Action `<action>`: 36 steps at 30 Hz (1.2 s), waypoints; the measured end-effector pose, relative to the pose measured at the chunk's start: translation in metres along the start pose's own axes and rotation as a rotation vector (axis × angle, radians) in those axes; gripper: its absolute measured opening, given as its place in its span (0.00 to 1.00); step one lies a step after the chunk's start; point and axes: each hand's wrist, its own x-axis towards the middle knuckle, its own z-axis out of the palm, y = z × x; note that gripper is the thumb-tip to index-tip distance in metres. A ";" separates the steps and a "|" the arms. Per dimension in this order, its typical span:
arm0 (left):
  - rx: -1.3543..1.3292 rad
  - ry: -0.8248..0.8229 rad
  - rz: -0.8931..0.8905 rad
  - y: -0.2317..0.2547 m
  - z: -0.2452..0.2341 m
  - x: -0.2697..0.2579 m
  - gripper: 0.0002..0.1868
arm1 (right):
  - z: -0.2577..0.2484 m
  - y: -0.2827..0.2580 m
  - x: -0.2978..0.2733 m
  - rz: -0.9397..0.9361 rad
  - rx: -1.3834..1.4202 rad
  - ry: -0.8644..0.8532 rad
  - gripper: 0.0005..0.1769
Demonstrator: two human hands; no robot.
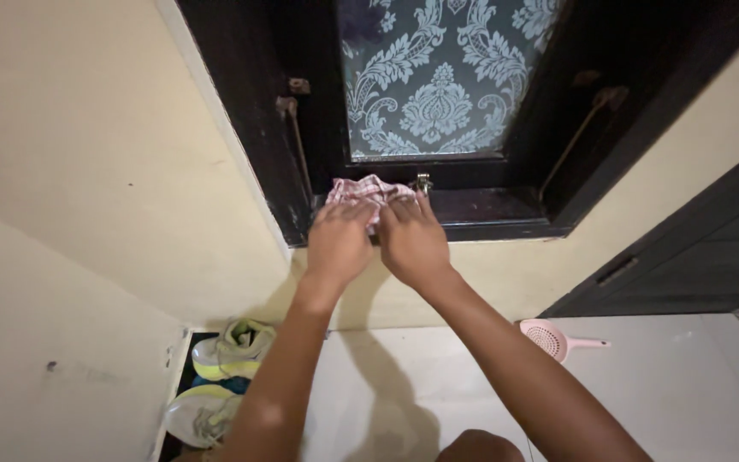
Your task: Cleaning a narrow window pane using a cloth
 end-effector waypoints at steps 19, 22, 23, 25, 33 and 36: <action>-0.215 -0.226 0.076 0.066 0.011 0.011 0.31 | -0.071 0.020 -0.044 0.358 -0.153 -0.439 0.40; -0.215 -0.120 0.144 0.095 0.028 0.017 0.28 | -0.075 0.046 -0.057 0.387 -0.211 -0.475 0.42; -0.186 -0.073 0.135 0.101 0.042 0.023 0.29 | -0.072 0.060 -0.059 0.380 -0.168 -0.428 0.42; -0.164 -0.029 0.126 0.108 0.056 0.029 0.30 | -0.076 0.075 -0.060 0.375 -0.129 -0.386 0.43; -0.209 -0.221 0.097 0.116 0.055 0.048 0.31 | -0.064 0.090 -0.062 0.377 -0.142 -0.191 0.32; -0.233 -0.299 0.128 0.117 0.078 0.064 0.30 | -0.044 0.108 -0.061 0.427 -0.111 -0.139 0.30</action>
